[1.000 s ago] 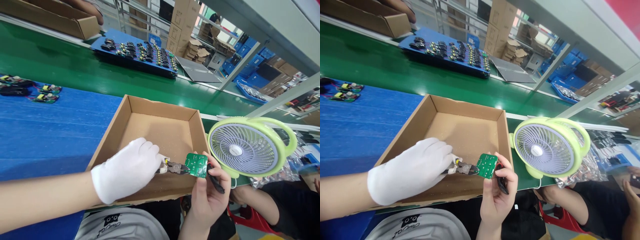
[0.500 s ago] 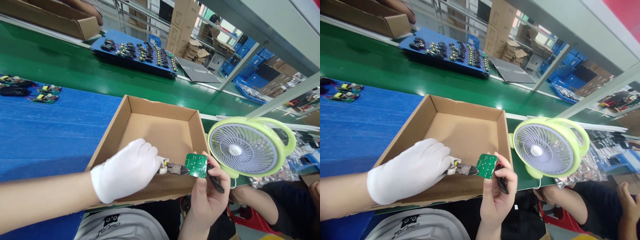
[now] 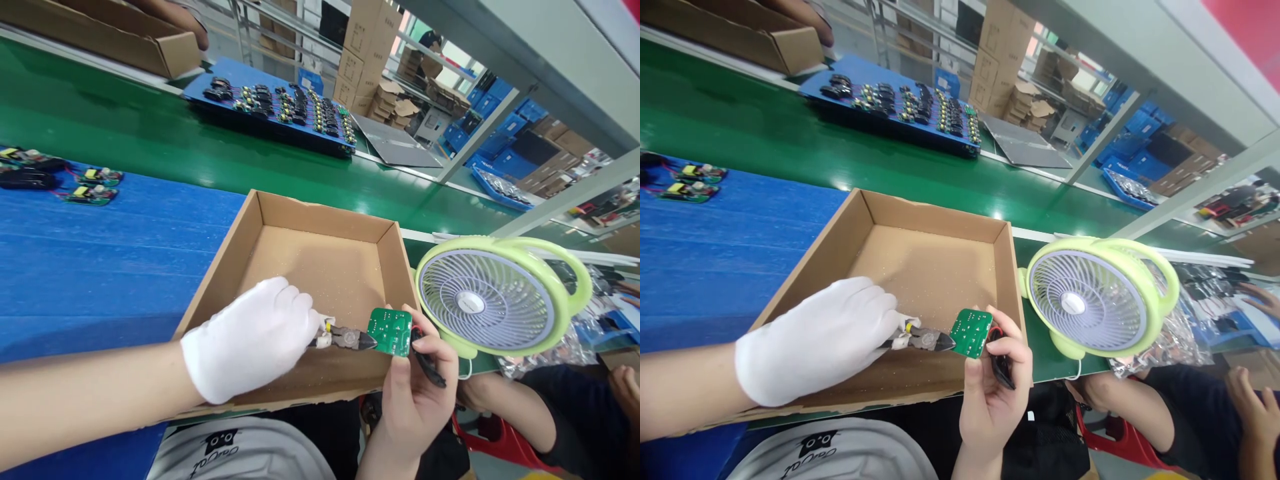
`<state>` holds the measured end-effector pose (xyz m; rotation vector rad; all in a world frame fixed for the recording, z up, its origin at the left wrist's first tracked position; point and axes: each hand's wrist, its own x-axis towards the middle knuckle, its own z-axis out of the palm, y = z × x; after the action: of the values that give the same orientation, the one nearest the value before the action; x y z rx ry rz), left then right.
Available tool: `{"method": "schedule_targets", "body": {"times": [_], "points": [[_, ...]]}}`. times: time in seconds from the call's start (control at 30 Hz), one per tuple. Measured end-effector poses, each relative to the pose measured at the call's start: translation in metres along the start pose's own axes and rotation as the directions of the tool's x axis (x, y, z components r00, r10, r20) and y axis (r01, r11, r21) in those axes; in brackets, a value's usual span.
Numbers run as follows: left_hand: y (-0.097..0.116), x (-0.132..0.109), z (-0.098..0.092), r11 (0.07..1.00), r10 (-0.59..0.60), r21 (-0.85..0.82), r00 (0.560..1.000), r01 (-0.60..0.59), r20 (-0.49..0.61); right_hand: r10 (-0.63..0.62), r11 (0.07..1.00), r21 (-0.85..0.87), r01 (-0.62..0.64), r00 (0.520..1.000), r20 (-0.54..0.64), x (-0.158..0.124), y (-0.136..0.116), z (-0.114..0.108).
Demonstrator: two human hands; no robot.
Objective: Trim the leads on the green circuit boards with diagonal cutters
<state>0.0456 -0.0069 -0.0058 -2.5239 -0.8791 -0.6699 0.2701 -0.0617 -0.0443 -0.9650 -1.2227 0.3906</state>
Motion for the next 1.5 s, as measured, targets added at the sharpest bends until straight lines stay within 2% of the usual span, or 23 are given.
{"method": "schedule_targets", "body": {"times": [0.1, 0.2, 0.37, 1.13, 1.5], "points": [[0.0013, 0.0, 0.001, 0.999, -0.034, -0.025, 0.999, 0.034, 0.036, -0.016, 1.0, -0.016, 0.016, 1.0, 0.002, -0.0005, 0.0019, -0.0009], [0.0001, 0.0009, 0.0012, 0.999, -0.015, -0.052, 0.998, 0.018, 0.057, -0.031, 0.999, -0.029, 0.031, 0.999, -0.004, -0.0006, 0.0026, -0.0016], [-0.0021, 0.0013, 0.0011, 0.999, 0.016, -0.043, 1.0, -0.017, -0.014, -0.043, 0.998, -0.037, 0.042, 0.999, -0.011, -0.0003, 0.0022, -0.0019], [0.0017, 0.003, 0.0009, 1.0, 0.017, -0.007, 0.999, -0.017, -0.027, -0.065, 0.997, -0.039, 0.064, 0.997, -0.045, 0.0026, -0.0042, 0.0029], [0.0036, 0.0018, 0.0015, 0.997, -0.052, -0.053, 0.997, 0.056, 0.061, -0.082, 0.994, -0.066, 0.081, 0.997, -0.003, 0.0006, -0.0029, 0.0004]]}}
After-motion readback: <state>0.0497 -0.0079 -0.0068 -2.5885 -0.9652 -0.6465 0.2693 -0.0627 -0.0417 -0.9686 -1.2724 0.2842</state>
